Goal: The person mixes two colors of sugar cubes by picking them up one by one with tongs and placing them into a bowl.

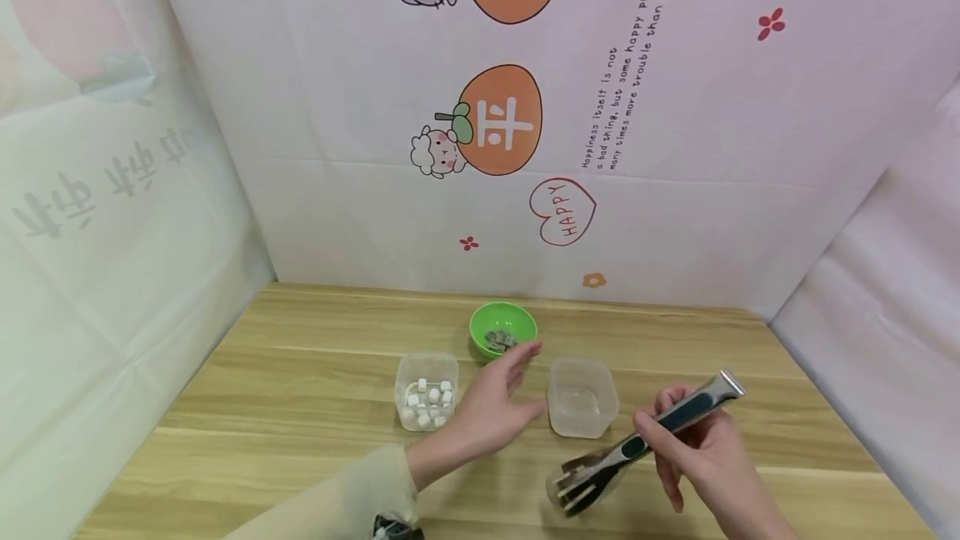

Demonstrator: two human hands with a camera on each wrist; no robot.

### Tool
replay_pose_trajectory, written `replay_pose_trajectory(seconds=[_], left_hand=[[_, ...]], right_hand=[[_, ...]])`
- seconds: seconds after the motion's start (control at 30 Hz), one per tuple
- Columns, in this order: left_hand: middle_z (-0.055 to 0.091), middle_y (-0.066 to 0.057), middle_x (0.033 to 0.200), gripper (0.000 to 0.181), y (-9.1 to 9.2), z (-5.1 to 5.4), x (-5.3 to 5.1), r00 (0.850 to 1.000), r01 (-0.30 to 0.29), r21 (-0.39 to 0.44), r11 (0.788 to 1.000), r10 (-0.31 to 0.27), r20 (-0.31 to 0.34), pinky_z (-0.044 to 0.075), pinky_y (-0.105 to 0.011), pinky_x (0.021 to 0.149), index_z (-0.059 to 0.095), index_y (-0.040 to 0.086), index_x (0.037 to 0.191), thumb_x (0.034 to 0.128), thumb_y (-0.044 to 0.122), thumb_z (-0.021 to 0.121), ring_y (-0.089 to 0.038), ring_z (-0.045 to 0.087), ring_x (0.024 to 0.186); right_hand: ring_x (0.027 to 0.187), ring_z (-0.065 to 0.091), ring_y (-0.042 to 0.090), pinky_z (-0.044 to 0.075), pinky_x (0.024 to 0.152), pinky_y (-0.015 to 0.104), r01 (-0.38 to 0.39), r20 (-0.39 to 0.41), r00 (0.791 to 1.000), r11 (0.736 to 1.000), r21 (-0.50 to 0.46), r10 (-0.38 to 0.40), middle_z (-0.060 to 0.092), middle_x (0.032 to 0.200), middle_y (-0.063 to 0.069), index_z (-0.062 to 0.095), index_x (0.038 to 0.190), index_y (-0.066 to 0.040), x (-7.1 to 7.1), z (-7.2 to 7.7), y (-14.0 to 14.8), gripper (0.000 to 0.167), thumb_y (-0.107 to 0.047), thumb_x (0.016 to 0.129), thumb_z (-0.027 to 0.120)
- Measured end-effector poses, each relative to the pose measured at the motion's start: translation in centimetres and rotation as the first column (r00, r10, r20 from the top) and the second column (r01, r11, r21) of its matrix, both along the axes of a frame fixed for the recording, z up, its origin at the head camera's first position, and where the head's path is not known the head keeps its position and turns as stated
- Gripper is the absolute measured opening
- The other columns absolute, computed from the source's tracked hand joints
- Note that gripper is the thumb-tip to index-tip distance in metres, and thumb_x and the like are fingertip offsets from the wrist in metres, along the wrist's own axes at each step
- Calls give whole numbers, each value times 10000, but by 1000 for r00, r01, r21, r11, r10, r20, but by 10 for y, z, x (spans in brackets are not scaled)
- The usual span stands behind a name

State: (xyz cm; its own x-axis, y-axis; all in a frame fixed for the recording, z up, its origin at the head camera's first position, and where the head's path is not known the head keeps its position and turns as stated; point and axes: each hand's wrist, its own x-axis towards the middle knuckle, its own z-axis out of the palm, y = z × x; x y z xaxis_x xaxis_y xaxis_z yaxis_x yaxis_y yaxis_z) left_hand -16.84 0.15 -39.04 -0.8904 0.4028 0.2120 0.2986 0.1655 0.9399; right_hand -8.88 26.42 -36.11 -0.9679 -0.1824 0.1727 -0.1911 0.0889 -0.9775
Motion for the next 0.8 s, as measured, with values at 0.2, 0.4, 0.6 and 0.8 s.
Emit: replay_pose_trajectory(seconds=[0.2,0.4,0.6,0.8], left_hand=[[419,-131,1635,737,-32,16,16,1000,10,70,998,-8,-22,343,-356,1229,380,37,1603,943,-10,705,-302,385,1508],[447,-146,1615,691,-59,26,24,999,-19,119,993,23,-33,365,-336,1210,414,9,1578,951,-38,698,-348,400,1495],[476,-215,1576,670,-82,32,21,994,-104,214,971,108,-10,380,-347,1202,425,-51,1550,934,-79,690,-354,416,1487],[490,-226,1560,660,-99,34,14,986,-161,230,960,164,6,395,-324,1191,428,-59,1540,936,-96,692,-353,427,1480]], right_hand=[[529,236,220,241,387,352,107,-11,994,993,50,-106,357,674,2,289,865,-80,-2,-1,-3,527,94,879,787],[583,246,224,294,483,312,65,-24,998,996,53,-64,325,715,77,304,894,-46,-3,-3,-4,543,133,823,812],[638,584,109,554,500,240,123,-41,992,991,50,-121,666,901,101,597,1053,45,-1,-1,-6,279,130,858,777],[492,537,107,445,321,331,87,-140,988,986,142,-67,727,901,142,666,1175,22,0,1,-14,196,57,984,687]])
